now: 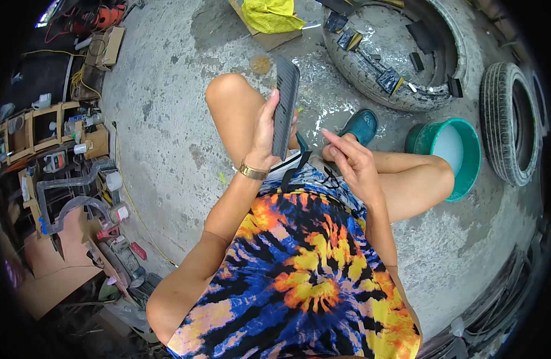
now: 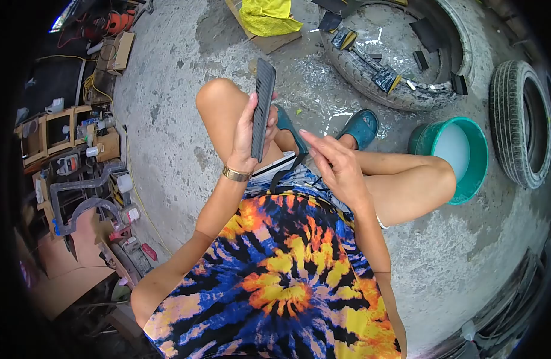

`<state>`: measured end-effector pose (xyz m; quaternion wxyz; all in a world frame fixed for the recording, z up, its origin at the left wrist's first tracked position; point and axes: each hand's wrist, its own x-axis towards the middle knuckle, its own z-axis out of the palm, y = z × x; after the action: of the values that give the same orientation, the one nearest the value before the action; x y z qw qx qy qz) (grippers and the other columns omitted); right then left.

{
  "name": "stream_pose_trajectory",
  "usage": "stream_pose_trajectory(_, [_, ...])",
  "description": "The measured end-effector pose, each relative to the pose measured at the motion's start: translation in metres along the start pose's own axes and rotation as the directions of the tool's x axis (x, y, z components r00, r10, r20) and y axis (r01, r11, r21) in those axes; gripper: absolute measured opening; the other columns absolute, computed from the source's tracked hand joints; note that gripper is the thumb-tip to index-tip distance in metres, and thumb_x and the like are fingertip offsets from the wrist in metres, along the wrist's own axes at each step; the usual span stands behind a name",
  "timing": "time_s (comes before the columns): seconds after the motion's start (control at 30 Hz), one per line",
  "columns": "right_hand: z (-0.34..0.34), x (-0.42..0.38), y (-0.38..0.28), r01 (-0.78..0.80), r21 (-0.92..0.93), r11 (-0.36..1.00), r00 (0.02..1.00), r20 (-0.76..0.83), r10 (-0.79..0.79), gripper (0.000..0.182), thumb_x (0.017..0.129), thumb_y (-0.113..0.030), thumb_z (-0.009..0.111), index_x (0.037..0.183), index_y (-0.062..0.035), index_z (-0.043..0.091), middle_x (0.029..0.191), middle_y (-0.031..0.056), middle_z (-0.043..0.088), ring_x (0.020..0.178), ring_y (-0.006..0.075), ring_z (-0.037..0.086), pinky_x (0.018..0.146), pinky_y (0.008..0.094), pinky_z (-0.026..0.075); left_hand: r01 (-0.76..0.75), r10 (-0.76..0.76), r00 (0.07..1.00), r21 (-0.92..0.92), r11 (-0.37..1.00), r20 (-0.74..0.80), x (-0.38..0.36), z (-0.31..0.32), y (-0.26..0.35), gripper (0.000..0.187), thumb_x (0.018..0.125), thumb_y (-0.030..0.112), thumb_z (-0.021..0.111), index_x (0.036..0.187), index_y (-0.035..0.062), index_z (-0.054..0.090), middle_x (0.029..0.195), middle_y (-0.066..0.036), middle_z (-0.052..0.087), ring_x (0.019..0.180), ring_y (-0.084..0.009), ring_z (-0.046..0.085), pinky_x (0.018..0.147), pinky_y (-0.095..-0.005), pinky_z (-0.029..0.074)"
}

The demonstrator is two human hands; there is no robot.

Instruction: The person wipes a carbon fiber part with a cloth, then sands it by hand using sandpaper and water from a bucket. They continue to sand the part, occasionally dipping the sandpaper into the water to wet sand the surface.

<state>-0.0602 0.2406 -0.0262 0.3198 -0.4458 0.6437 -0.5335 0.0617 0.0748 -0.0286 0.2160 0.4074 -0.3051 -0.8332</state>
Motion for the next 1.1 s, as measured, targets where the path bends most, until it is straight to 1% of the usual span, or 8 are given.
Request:
stream_pose_trajectory(0.17, [-0.001, 0.006, -0.005, 0.117, -0.152, 0.981, 0.993, 0.039, -0.112, 0.047, 0.084, 0.005, 0.059, 0.128, -0.0096, 0.058, 0.073, 0.0104, 0.05, 0.065, 0.0236, 0.05, 0.061, 0.0338, 0.043, -0.03, 0.021, 0.99, 0.063, 0.998, 0.137, -0.001, -0.004, -0.002, 0.05, 0.101, 0.045, 0.039, 0.123, 0.0016, 0.05, 0.064, 0.002, 0.042, 0.045, -0.0041, 0.032, 0.039, -0.0181, 0.025])
stream_pose_trajectory(0.7, [0.008, 0.014, -0.02, 0.175, -0.26, 0.95, 0.983, 0.1, -0.154, 0.051, 0.083, 0.001, 0.061, 0.132, -0.011, 0.054, 0.077, 0.0103, 0.051, 0.072, 0.0269, 0.054, 0.066, 0.0389, 0.044, 0.015, -0.023, 0.986, 0.049, 0.999, 0.163, -0.008, -0.007, -0.005, 0.052, 0.101, 0.046, 0.04, 0.122, 0.0001, 0.051, 0.064, 0.002, 0.043, 0.042, -0.0034, 0.031, 0.037, -0.0188, 0.024])
stream_pose_trajectory(0.77, [0.01, 0.014, -0.02, 0.194, -0.269, 0.943, 0.981, 0.057, -0.185, 0.052, 0.081, 0.006, 0.061, 0.13, -0.0104, 0.058, 0.071, 0.0102, 0.046, 0.067, 0.0263, 0.049, 0.068, 0.0341, 0.044, -0.026, 0.022, 0.999, 0.147, 0.989, 0.028, -0.009, -0.008, -0.006, 0.047, 0.1, 0.044, 0.044, 0.115, 0.0015, 0.056, 0.068, 0.002, 0.05, 0.045, -0.0033, 0.039, 0.039, -0.0189, 0.03])
stream_pose_trajectory(0.87, [0.01, 0.013, -0.019, 0.196, -0.314, 0.929, 0.981, 0.054, -0.188, 0.053, 0.081, 0.006, 0.061, 0.131, -0.0108, 0.056, 0.071, 0.0101, 0.046, 0.068, 0.0272, 0.05, 0.069, 0.0359, 0.044, -0.083, 0.096, 0.993, 0.167, 0.982, -0.07, -0.01, -0.003, -0.008, 0.039, 0.099, 0.04, 0.049, 0.108, 0.0037, 0.061, 0.077, 0.001, 0.058, 0.057, -0.0038, 0.05, 0.048, -0.019, 0.04])
stream_pose_trajectory(0.97, [0.01, 0.014, -0.021, 0.186, -0.377, 0.907, 0.983, 0.066, -0.174, 0.057, 0.079, 0.005, 0.061, 0.134, -0.0115, 0.054, 0.072, 0.0099, 0.046, 0.069, 0.0277, 0.051, 0.069, 0.0376, 0.044, -0.105, 0.109, 0.994, 0.136, 0.985, -0.029, -0.012, -0.005, -0.008, 0.033, 0.099, 0.036, 0.052, 0.105, 0.0055, 0.062, 0.083, 0.001, 0.062, 0.068, -0.0045, 0.055, 0.058, -0.0193, 0.045])
stream_pose_trajectory(1.0, [0.01, 0.014, -0.022, 0.185, -0.378, 0.907, 0.983, 0.066, -0.173, 0.057, 0.079, 0.005, 0.061, 0.134, -0.0115, 0.054, 0.072, 0.0099, 0.046, 0.069, 0.0277, 0.051, 0.069, 0.0376, 0.044, -0.103, 0.108, 0.994, 0.136, 0.985, -0.029, -0.012, -0.005, -0.009, 0.033, 0.099, 0.036, 0.052, 0.105, 0.0055, 0.062, 0.083, 0.001, 0.062, 0.068, -0.0045, 0.055, 0.058, -0.0193, 0.045])
stream_pose_trajectory(1.07, [0.01, 0.016, -0.022, 0.19, -0.41, 0.892, 0.982, 0.091, -0.167, 0.062, 0.077, 0.005, 0.061, 0.136, -0.0126, 0.051, 0.074, 0.0097, 0.046, 0.071, 0.0276, 0.053, 0.07, 0.0382, 0.044, -0.124, 0.13, 0.991, 0.142, 0.982, -0.034, -0.011, -0.002, -0.01, 0.034, 0.098, 0.038, 0.052, 0.103, 0.0055, 0.059, 0.075, 0.001, 0.06, 0.052, -0.0057, 0.057, 0.04, -0.0199, 0.049])
stream_pose_trajectory(1.1, [0.011, 0.016, -0.022, 0.189, -0.41, 0.892, 0.982, 0.091, -0.166, 0.062, 0.077, 0.005, 0.061, 0.136, -0.0126, 0.051, 0.074, 0.0097, 0.046, 0.071, 0.0276, 0.053, 0.07, 0.0382, 0.044, -0.123, 0.129, 0.991, 0.142, 0.982, -0.034, -0.011, -0.002, -0.011, 0.034, 0.098, 0.038, 0.052, 0.103, 0.0055, 0.059, 0.075, 0.001, 0.06, 0.052, -0.0057, 0.057, 0.04, -0.0199, 0.049])
